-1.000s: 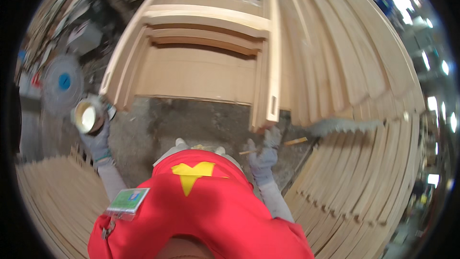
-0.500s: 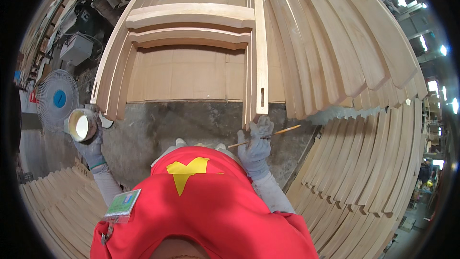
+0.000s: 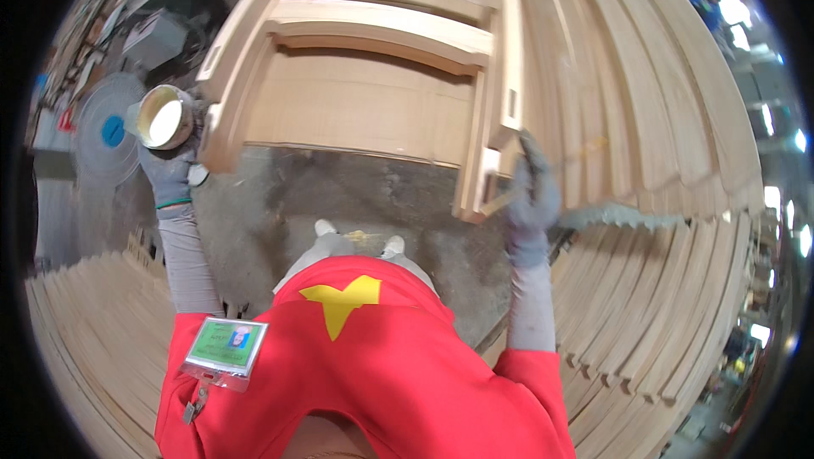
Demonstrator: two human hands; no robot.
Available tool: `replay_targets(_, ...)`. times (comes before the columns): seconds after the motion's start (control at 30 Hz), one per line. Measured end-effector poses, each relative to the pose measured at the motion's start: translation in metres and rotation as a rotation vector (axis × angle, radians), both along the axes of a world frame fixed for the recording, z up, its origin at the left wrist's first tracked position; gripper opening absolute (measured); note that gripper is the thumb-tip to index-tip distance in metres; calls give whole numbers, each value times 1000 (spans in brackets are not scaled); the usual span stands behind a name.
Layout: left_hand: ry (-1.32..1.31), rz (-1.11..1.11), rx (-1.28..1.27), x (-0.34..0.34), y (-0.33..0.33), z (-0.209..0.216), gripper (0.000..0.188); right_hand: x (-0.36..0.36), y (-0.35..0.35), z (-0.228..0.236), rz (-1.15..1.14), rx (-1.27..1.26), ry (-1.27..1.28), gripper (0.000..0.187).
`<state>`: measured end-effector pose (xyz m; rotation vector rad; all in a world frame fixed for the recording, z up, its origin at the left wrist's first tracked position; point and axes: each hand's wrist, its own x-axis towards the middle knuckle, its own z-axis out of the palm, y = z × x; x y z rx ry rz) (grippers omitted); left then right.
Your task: The person applies a white finish to wooden chair frames using a brush and a small container. They repeatedly dip the brush into the container and paint the edges and surfaces of the frames, then place the finished pieces onto a stack.
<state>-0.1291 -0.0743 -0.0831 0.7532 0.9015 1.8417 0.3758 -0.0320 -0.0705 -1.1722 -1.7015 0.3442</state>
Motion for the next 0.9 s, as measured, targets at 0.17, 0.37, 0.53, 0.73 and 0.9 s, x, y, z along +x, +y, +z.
replay_targets(0.17, -477, 80, 99, 5, -72, 50, 44, -46, -30, 43, 190, -129, 376, 59)
replay_targets(0.37, 72, 481, -86, 9, -134, 75, 46, -163, -21, 78, 532, -277, 397, 41)
replay_targets(0.53, 37, 394, 22, 8, -157, 64, 45, -263, -42, 117, 922, -476, 613, 16)
replay_targets(0.73, -500, 122, 40, 0, -162, 65, 43, -325, -75, 130, 1187, -501, 508, 21)
replay_targets(0.9, -485, 141, 126, 0, -158, 71, 37, -353, -73, 125, 1285, -342, 139, 19)
